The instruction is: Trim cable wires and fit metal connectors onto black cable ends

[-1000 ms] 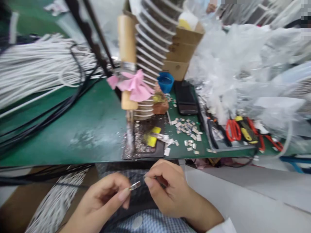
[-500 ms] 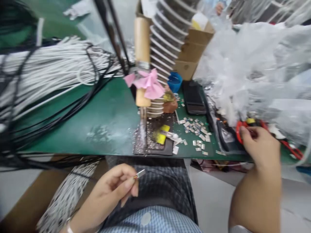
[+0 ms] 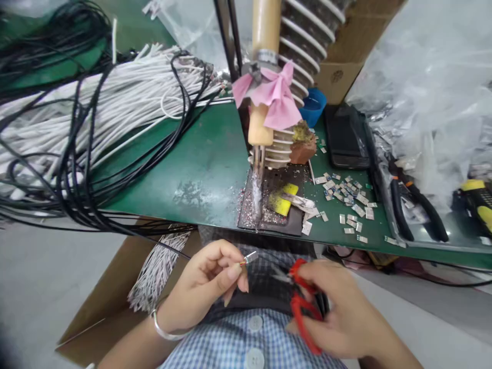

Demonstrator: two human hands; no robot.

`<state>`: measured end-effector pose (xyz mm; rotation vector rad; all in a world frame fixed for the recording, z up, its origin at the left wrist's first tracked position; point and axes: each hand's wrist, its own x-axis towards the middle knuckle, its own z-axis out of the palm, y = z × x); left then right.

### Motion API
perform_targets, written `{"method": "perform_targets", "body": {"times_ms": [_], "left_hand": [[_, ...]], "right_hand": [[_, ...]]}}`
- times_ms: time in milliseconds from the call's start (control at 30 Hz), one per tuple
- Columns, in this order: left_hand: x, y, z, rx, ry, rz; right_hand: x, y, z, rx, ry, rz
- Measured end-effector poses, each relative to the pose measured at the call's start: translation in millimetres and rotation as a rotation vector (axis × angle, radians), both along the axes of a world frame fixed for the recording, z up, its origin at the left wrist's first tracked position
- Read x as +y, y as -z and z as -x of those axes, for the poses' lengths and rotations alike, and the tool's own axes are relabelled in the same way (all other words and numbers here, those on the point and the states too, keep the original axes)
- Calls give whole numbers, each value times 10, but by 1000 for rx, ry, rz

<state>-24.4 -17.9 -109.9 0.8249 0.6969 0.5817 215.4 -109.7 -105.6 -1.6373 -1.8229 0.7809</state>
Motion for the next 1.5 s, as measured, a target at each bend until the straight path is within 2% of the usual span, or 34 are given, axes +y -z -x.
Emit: {"method": "perform_targets", "body": {"times_ms": [100,233,467,600,800,1067,1267,1500], "left_hand": [[-37,14,31,8,-23,-64],[-55,4,62,15,-53,-140],[-45,24,61,2,-36,8],[-36,43,69,-33,-17,63],[3,39,50,-32,-40,63],[11,56,58,-5,-45,38],[10,67,70,-35,-43,47],[36,156,75,-168,-6,59]], "right_hand": [[129,1,288,51,-84,-60],[238,9,416,1,-112,-80],[238,111,447,-57,-223,90],[247,157,483,-53,-256,99],[292,74,425,-63,-264,31],[288,65,408,-70,-256,127],[315,98,418,52,-269,220],[327,217,459,370,-298,349]]}}
